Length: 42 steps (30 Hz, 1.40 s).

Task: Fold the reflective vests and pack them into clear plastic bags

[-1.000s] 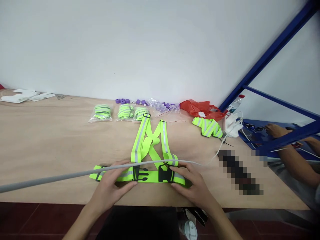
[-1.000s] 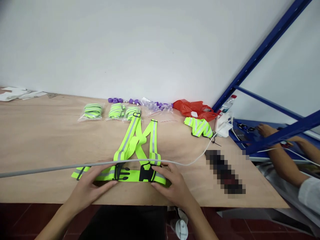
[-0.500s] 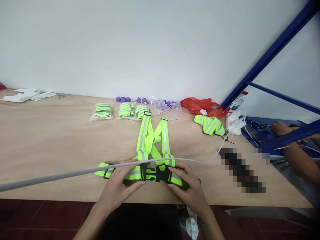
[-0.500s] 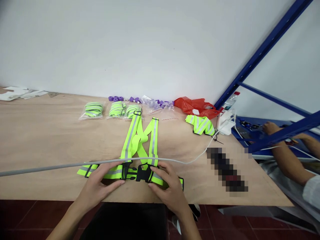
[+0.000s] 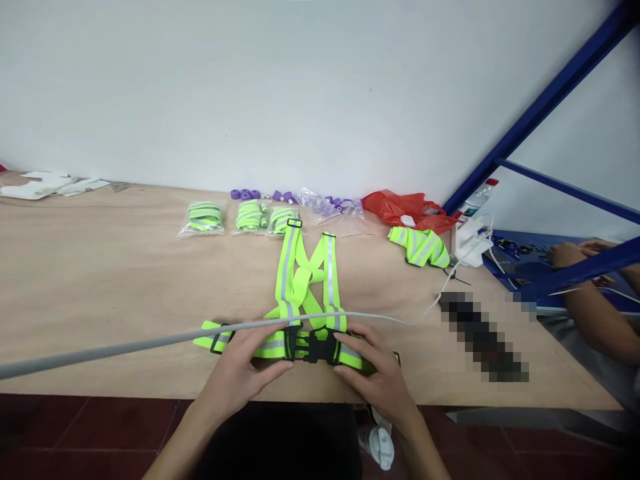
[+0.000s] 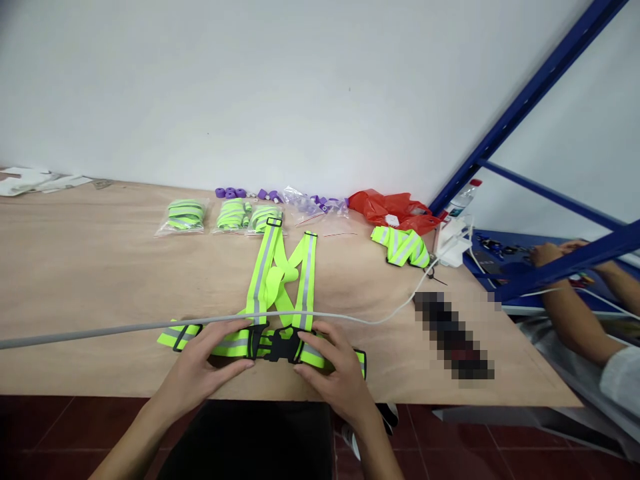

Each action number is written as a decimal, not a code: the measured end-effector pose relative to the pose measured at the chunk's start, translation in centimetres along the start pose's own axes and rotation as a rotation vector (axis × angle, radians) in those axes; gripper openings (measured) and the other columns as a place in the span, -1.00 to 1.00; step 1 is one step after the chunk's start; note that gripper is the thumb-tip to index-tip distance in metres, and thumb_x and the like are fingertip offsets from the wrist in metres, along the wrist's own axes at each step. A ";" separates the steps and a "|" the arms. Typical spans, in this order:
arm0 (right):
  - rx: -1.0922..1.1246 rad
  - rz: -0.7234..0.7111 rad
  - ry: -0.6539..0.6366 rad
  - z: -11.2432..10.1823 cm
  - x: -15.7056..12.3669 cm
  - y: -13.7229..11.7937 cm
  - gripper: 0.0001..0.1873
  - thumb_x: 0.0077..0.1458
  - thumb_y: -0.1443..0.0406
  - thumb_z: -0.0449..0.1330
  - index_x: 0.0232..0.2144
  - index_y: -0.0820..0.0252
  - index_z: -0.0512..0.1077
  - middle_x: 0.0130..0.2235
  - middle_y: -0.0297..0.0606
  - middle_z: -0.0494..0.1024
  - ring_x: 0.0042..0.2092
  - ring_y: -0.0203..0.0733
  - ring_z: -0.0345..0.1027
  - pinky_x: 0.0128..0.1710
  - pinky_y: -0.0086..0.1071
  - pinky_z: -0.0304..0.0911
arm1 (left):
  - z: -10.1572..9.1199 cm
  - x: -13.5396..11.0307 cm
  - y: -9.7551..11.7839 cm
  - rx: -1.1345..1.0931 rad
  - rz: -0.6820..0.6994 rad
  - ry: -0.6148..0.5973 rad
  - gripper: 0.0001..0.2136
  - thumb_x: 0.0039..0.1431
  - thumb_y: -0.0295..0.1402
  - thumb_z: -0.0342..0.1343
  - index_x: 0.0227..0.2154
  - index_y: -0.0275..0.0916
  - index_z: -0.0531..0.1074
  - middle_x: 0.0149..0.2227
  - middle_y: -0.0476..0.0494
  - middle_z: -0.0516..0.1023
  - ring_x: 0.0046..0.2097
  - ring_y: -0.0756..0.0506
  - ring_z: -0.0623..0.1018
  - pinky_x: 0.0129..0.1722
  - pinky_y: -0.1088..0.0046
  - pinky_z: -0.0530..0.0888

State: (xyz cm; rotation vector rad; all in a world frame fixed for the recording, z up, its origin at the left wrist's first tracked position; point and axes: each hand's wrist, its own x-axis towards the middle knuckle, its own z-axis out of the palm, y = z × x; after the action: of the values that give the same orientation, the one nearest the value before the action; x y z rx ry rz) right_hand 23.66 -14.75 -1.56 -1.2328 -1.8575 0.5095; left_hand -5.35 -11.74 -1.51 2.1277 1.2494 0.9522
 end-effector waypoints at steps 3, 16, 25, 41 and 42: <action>-0.011 0.010 -0.040 -0.1 0.1 0.0 -0.61 0.19 0.20 0.35 0.08 -0.04 0.56 0.07 -0.14 0.54 0.08 -0.02 0.49 0.08 -0.20 0.46 | 0.3 -0.1 0.0 -0.009 -0.006 -0.001 -0.54 0.23 -0.15 0.30 0.18 0.03 0.43 0.11 -0.15 0.58 0.14 -0.27 0.55 0.11 0.10 0.52; -0.194 -0.046 -0.090 0.3 0.5 -0.2 -0.52 0.22 0.12 0.31 0.17 -0.06 0.48 0.05 -0.12 0.58 0.07 0.04 0.49 0.07 -0.08 0.47 | 0.8 0.7 1.1 0.103 0.095 -0.069 -0.54 0.28 -0.24 0.26 0.21 -0.04 0.38 0.13 -0.19 0.57 0.20 -0.31 0.51 0.16 0.05 0.50; -0.341 -0.138 -0.107 -3.4 -0.1 0.3 -0.46 0.24 0.12 0.30 0.24 -0.06 0.41 0.07 -0.17 0.61 0.10 0.05 0.49 0.16 -0.02 0.40 | -1.8 1.4 2.3 0.164 0.163 -0.188 -0.45 0.31 -0.23 0.22 0.31 -0.03 0.24 0.30 -0.24 0.41 0.32 -0.31 0.39 0.28 -0.02 0.39; -0.194 0.319 -0.223 -9.2 -3.6 2.0 -0.53 0.11 0.10 0.35 0.08 -0.03 0.54 0.17 -0.13 0.55 0.22 0.17 0.41 0.20 0.08 0.37 | -10.9 0.5 -3.1 0.275 0.048 -0.325 -0.59 0.34 -0.13 0.14 0.23 0.13 0.40 0.21 0.00 0.52 0.25 -0.27 0.47 0.28 0.06 0.37; -0.162 0.340 -0.219 -9.3 -3.4 1.7 -0.52 0.12 0.10 0.35 0.09 -0.02 0.53 0.18 -0.13 0.55 0.22 0.16 0.41 0.20 0.06 0.37 | -10.9 0.6 -3.1 0.295 0.065 -0.336 -0.57 0.33 -0.12 0.16 0.24 0.13 0.39 0.22 0.00 0.51 0.27 -0.28 0.45 0.31 0.04 0.33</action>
State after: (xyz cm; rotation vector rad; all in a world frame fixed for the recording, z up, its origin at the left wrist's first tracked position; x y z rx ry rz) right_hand 32.71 -18.00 1.19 -1.6739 -1.9063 0.7124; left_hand -15.23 -9.10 3.43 2.4412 1.2118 0.4250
